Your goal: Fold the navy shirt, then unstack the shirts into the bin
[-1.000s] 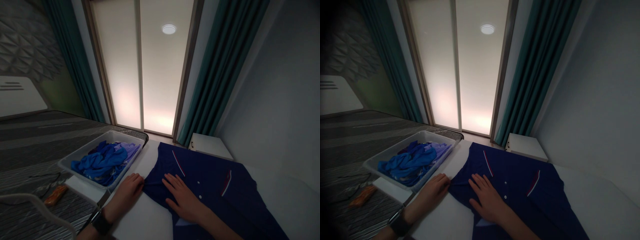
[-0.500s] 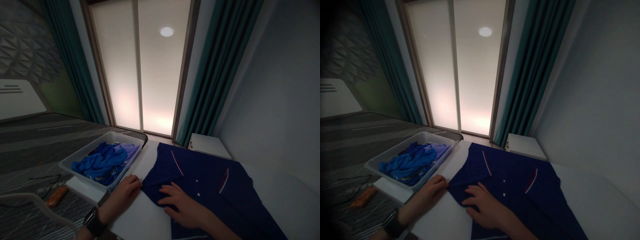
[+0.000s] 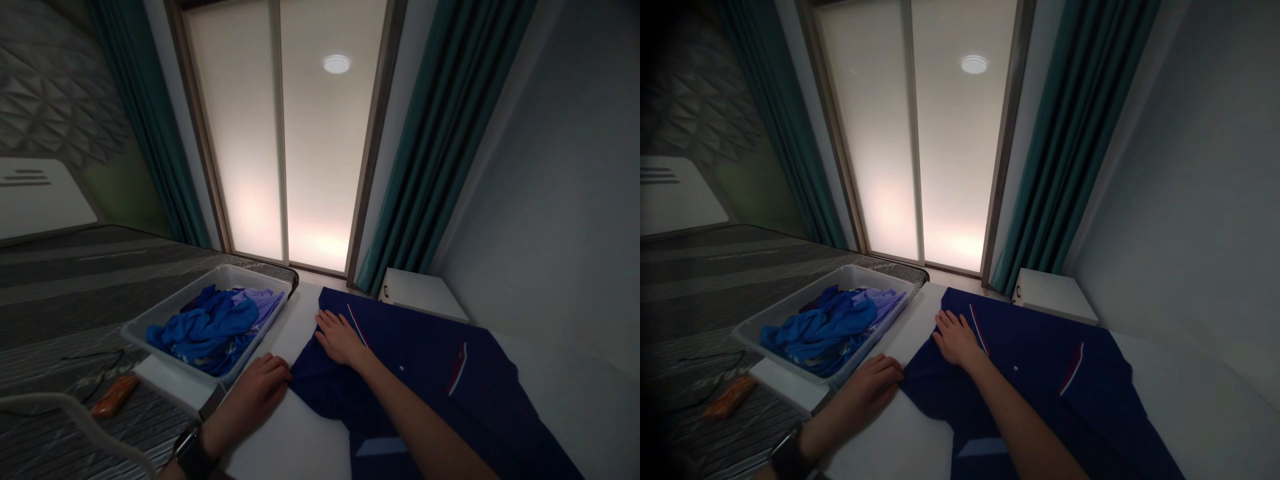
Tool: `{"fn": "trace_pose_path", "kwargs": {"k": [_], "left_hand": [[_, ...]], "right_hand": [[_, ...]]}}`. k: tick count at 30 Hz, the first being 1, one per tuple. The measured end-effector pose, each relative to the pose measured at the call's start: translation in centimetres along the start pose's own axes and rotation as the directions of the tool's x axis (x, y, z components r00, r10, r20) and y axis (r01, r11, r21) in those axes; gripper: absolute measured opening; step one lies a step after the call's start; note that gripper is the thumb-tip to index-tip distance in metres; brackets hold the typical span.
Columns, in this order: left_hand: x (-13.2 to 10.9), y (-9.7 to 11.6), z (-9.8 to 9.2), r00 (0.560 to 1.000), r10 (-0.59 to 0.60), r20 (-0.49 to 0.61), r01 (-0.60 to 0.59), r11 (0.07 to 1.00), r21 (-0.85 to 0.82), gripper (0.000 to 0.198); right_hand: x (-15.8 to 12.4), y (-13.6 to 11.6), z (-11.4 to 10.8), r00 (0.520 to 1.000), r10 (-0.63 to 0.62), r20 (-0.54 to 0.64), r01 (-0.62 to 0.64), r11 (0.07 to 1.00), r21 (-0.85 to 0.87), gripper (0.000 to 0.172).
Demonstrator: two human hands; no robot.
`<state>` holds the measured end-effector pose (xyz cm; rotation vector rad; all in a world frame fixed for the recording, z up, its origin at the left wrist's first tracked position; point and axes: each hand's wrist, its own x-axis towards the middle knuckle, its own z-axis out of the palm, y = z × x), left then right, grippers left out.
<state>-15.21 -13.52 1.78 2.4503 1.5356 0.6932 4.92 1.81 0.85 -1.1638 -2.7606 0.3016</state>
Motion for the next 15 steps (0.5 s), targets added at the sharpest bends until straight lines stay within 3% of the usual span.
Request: {"fn": "trace_pose_path", "kwargs": {"k": [8,15], "left_hand": [[0.0,0.1,0.0,1.0,0.003,0.015,-0.003,1.0,-0.017,0.02],[0.0,0.3,-0.3,0.999,-0.016,0.036,0.017,0.999,-0.034,0.021]], "right_hand": [[1.6,1.8,0.4,0.998,0.024,0.061,-0.023,1.0,-0.014,0.066],[1.0,-0.3,0.1,0.998,0.031,0.051,-0.03,0.999,-0.016,0.076]]}}
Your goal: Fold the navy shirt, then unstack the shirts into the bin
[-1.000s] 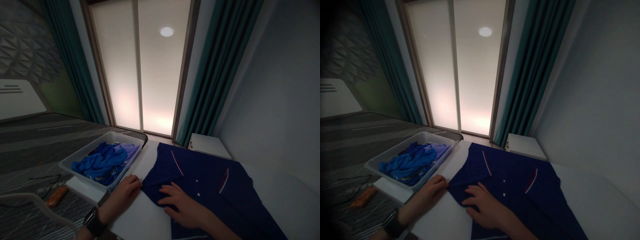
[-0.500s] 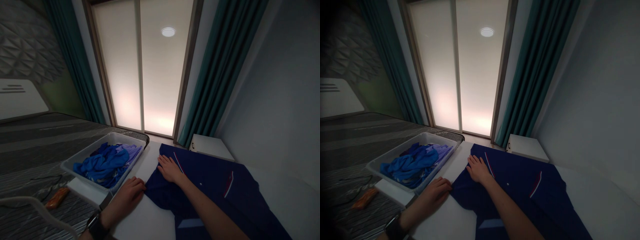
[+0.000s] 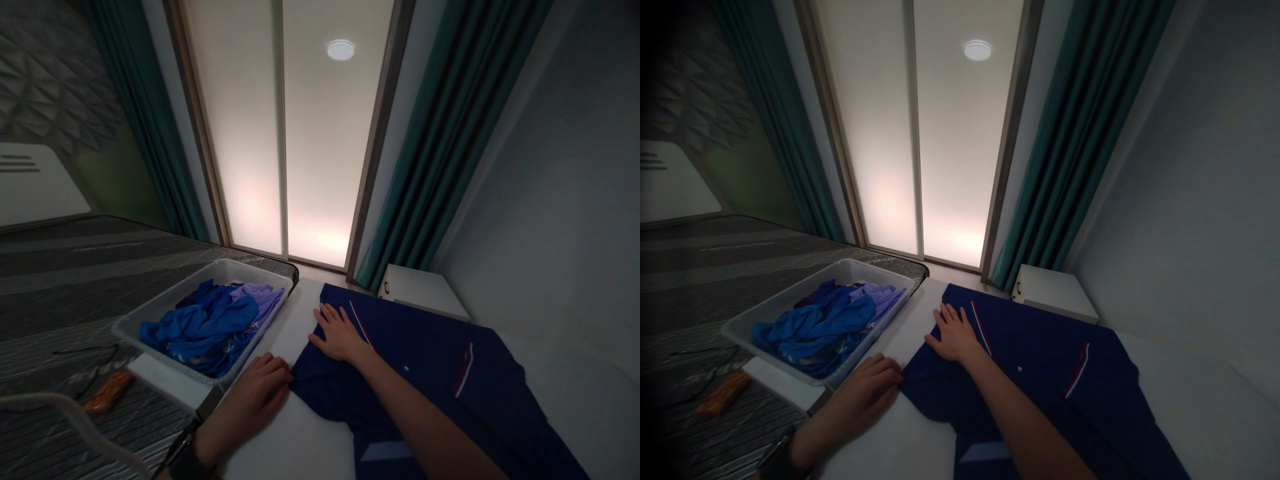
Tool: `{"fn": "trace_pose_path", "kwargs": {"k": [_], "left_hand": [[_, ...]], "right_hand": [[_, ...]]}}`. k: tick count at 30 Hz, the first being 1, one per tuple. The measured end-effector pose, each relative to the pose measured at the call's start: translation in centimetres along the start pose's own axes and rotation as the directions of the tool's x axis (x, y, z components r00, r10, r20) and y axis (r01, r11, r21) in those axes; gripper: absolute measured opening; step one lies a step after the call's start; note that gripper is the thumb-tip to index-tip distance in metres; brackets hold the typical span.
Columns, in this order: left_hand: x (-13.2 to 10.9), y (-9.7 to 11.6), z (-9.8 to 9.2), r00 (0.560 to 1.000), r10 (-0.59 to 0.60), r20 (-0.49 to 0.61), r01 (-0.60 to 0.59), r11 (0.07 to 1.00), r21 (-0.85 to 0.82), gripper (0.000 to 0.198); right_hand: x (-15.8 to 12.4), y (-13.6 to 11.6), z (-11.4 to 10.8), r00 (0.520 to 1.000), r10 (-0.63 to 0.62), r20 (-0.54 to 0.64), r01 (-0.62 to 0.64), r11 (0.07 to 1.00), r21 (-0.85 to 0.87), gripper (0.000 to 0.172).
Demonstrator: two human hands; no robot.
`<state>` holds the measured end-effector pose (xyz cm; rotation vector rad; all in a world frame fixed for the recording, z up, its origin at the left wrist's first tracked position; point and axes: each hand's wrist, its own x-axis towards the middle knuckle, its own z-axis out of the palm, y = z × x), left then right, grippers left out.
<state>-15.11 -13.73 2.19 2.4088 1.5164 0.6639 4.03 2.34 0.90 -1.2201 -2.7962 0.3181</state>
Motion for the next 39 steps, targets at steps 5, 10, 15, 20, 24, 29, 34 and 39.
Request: {"fn": "trace_pose_path", "kwargs": {"k": [5,10,15,20,24,29,34,39], "left_hand": [[0.0,0.0,-0.1,1.0,-0.001,0.001,0.001,1.0,0.008,0.021],[-0.1,0.2,-0.2,1.0,-0.005,0.006,0.005,1.0,0.008,0.022],[-0.1,0.4,-0.3,1.0,-0.006,0.003,0.006,1.0,0.02,0.025],[0.6,0.2,-0.4,1.0,-0.012,-0.026,0.013,0.999,0.046,0.026],[3.0,0.4,-0.8,0.998,0.019,-0.066,-0.013,0.996,0.091,0.037],[8.0,0.6,0.7,0.993,0.086,-0.085,-0.066,0.975,0.214,0.045],[11.2,-1.2,4.5,0.999,0.044,-0.014,-0.038,0.952,0.305,0.05],[10.8,-2.9,6.3,0.998,0.01,0.057,-0.027,0.953,0.303,0.054]], "right_hand": [[-0.9,-2.4,0.7,0.991,-0.122,-0.048,0.124,0.992,0.027,0.071],[0.1,-2.2,1.0,0.996,-0.061,-0.072,0.063,0.998,0.019,0.061],[1.0,0.2,0.4,0.988,0.117,-0.097,-0.119,0.993,-0.009,0.06],[0.5,1.4,0.2,0.982,0.163,-0.098,-0.169,0.984,-0.055,0.062],[0.3,2.0,-0.1,0.974,0.187,-0.131,-0.198,0.977,-0.077,0.06],[0.3,2.9,-0.3,0.971,0.21,-0.118,-0.22,0.973,-0.076,0.061],[0.0,3.3,0.2,0.975,0.219,-0.04,-0.221,0.974,-0.043,0.062],[-0.2,3.3,0.3,0.975,0.212,-0.072,-0.215,0.976,-0.035,0.063]]}}
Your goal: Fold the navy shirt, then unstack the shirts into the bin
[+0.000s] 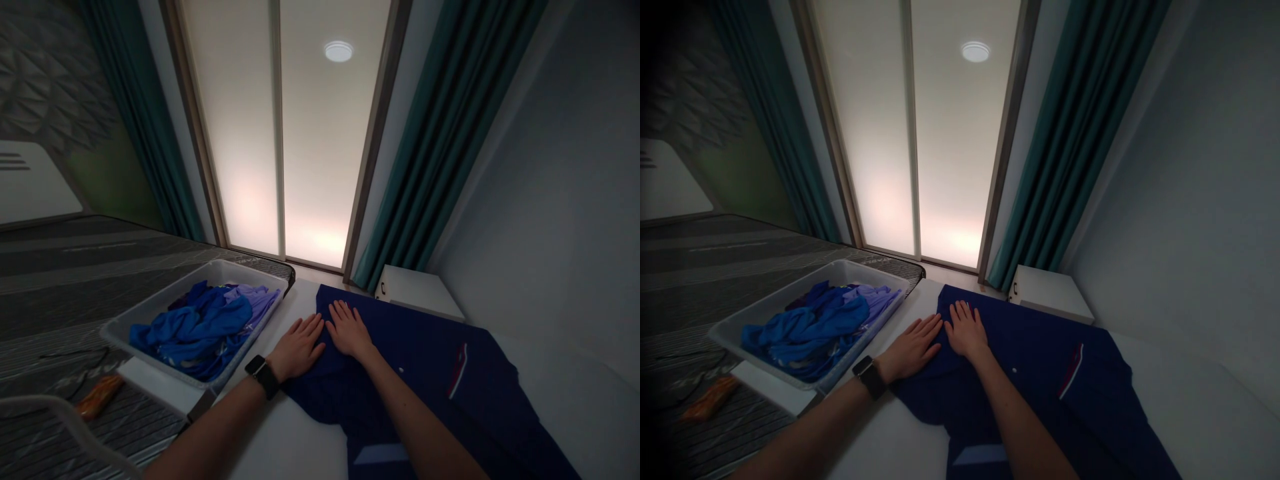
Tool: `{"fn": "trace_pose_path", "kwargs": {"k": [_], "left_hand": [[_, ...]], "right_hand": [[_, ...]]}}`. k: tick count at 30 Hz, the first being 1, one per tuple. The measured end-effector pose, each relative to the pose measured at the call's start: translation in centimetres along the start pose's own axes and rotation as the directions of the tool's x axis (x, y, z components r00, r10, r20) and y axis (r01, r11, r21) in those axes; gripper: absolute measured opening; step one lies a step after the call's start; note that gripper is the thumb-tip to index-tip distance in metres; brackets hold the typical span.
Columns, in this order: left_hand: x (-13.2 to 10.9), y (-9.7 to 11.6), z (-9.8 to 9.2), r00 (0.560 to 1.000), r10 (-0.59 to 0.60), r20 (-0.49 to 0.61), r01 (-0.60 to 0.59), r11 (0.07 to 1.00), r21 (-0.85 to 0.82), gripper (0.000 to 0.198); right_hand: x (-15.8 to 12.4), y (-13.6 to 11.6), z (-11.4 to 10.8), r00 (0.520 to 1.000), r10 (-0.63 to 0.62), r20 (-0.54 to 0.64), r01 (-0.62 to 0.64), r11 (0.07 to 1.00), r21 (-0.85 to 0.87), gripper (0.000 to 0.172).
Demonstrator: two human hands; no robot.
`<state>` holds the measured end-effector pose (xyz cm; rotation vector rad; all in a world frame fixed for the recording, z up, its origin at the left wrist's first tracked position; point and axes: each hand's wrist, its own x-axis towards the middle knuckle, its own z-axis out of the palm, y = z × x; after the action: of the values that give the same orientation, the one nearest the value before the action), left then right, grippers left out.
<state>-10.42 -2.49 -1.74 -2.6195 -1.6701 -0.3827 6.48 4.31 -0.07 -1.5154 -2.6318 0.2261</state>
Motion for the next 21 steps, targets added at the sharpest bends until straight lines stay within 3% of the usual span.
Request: {"fn": "trace_pose_path", "kwargs": {"k": [5,15,21], "left_hand": [[-1.3,-0.5,-0.5,1.0,0.017,0.001,-0.017,1.0,-0.023,0.06],[-5.8,-1.6,-2.6,0.997,0.076,-0.016,-0.076,0.997,-0.014,0.052],[-6.2,-1.6,-3.4,0.998,0.051,0.046,-0.05,0.999,-0.015,0.052]], "right_hand": [[0.2,0.1,0.2,1.0,0.013,0.012,-0.013,1.0,0.007,0.063],[0.0,-0.1,0.0,1.0,0.01,0.011,-0.01,1.0,0.028,0.065],[-0.9,0.0,-0.4,0.999,0.039,0.024,-0.039,0.999,0.01,0.065]]}}
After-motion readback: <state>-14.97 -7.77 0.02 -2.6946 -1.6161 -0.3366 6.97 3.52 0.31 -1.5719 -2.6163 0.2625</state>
